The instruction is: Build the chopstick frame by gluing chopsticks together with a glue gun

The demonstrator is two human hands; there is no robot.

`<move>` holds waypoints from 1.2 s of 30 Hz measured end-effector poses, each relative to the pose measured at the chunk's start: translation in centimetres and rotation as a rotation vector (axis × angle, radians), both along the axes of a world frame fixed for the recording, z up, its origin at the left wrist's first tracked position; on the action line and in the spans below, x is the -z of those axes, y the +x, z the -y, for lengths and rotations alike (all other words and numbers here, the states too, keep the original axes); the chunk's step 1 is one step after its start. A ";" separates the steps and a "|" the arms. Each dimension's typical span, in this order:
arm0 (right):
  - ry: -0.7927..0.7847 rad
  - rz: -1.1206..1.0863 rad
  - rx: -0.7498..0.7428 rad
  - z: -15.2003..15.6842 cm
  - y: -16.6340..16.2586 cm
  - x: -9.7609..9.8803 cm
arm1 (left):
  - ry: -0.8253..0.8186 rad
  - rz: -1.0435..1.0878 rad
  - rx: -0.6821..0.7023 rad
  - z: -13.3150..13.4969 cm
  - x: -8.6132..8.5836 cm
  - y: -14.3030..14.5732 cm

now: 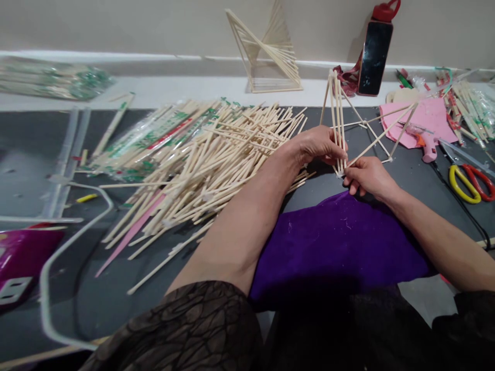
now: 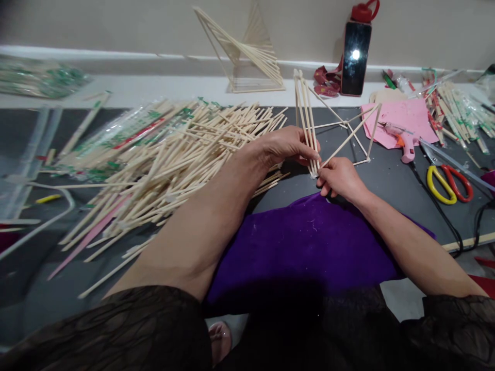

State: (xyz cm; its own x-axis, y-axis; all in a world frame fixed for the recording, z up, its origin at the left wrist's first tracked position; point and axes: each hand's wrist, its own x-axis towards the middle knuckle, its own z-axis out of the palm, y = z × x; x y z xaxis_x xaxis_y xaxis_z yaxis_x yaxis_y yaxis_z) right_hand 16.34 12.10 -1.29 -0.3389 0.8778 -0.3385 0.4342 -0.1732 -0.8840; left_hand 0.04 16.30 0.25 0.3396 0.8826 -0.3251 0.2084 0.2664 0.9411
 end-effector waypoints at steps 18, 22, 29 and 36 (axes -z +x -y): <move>-0.020 -0.001 0.014 0.0 0.1 -0.4 | -0.015 0.011 -0.011 0.1 -0.1 0.0; -0.007 -0.012 0.010 0.0 0.2 -0.3 | -0.001 0.014 0.000 0.0 0.1 0.0; -0.005 -0.008 0.010 -0.1 0.1 0.0 | 0.000 0.009 -0.003 0.0 -0.1 0.1; 0.001 -0.015 -0.003 -0.2 0.1 0.2 | -0.008 0.002 -0.009 0.0 -0.1 0.1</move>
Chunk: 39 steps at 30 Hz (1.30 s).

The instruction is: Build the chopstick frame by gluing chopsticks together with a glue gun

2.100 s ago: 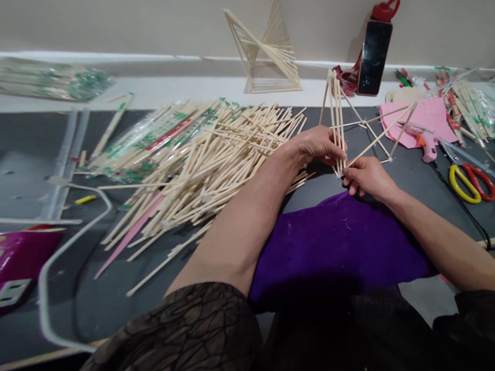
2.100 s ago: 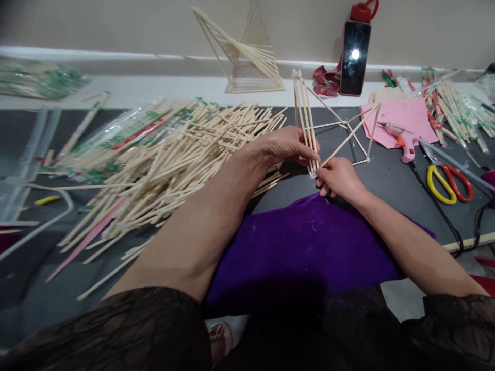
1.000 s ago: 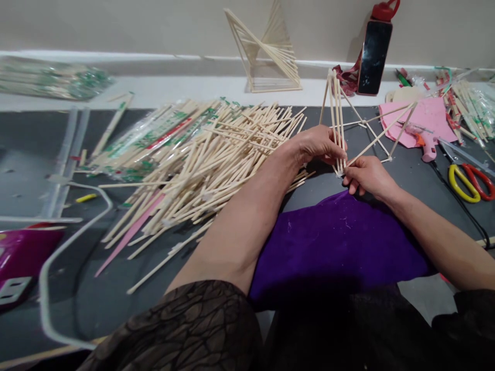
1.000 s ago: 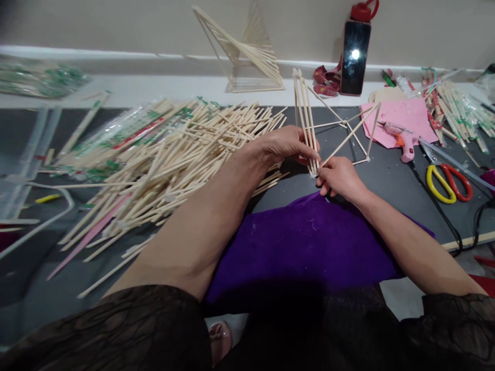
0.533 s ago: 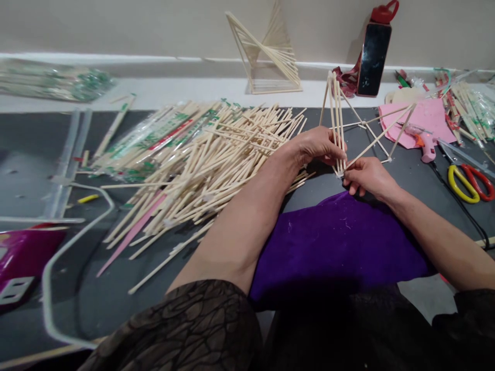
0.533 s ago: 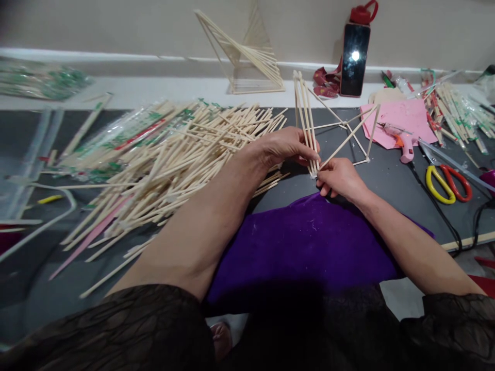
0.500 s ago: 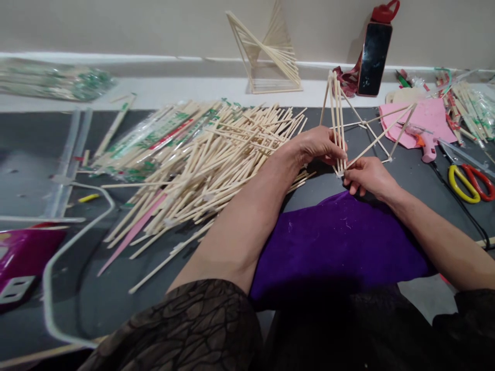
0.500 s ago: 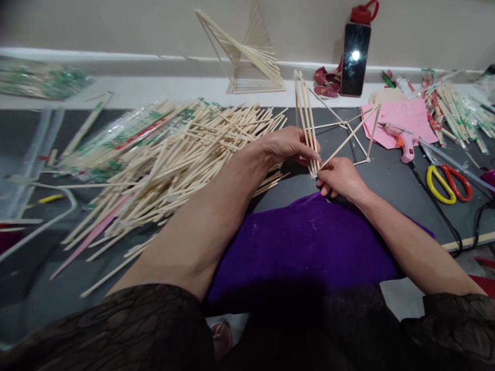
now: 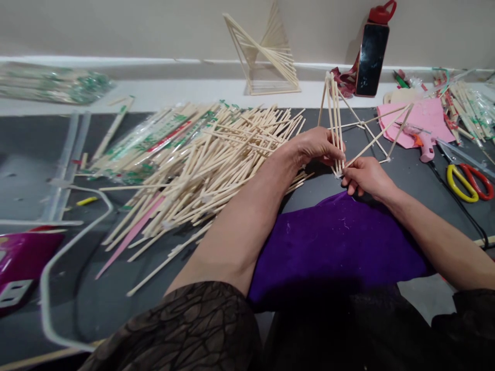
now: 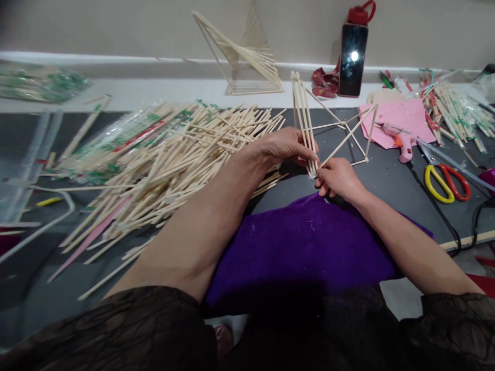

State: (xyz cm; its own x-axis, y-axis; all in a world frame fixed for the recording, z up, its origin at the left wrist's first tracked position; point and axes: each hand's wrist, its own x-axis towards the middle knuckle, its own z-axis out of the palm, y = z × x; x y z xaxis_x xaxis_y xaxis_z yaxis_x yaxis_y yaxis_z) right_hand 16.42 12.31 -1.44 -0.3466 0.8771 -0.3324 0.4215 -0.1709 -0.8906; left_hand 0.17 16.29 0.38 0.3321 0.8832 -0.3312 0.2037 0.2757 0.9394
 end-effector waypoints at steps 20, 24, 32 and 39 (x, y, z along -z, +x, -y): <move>-0.006 -0.008 0.013 -0.1 0.0 0.1 | 0.033 0.022 -0.028 0.1 0.3 0.1; -0.001 -0.015 0.017 -0.1 0.0 0.2 | 0.044 0.010 -0.041 0.1 0.3 0.1; -0.050 -0.071 0.037 0.1 0.4 -0.2 | 0.021 0.014 -0.046 0.1 0.4 -0.1; -0.062 -0.077 0.053 0.1 1.0 -0.4 | -0.007 0.073 -0.069 -0.3 0.5 -0.8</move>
State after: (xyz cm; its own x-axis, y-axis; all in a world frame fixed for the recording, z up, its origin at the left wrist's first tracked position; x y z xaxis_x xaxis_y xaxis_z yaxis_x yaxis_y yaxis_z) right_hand 17.40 12.24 -1.08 -0.3266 0.8737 -0.3606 0.3415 -0.2467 -0.9069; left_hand -0.64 16.62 -0.09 0.2941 0.9024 -0.3148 0.1156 0.2933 0.9490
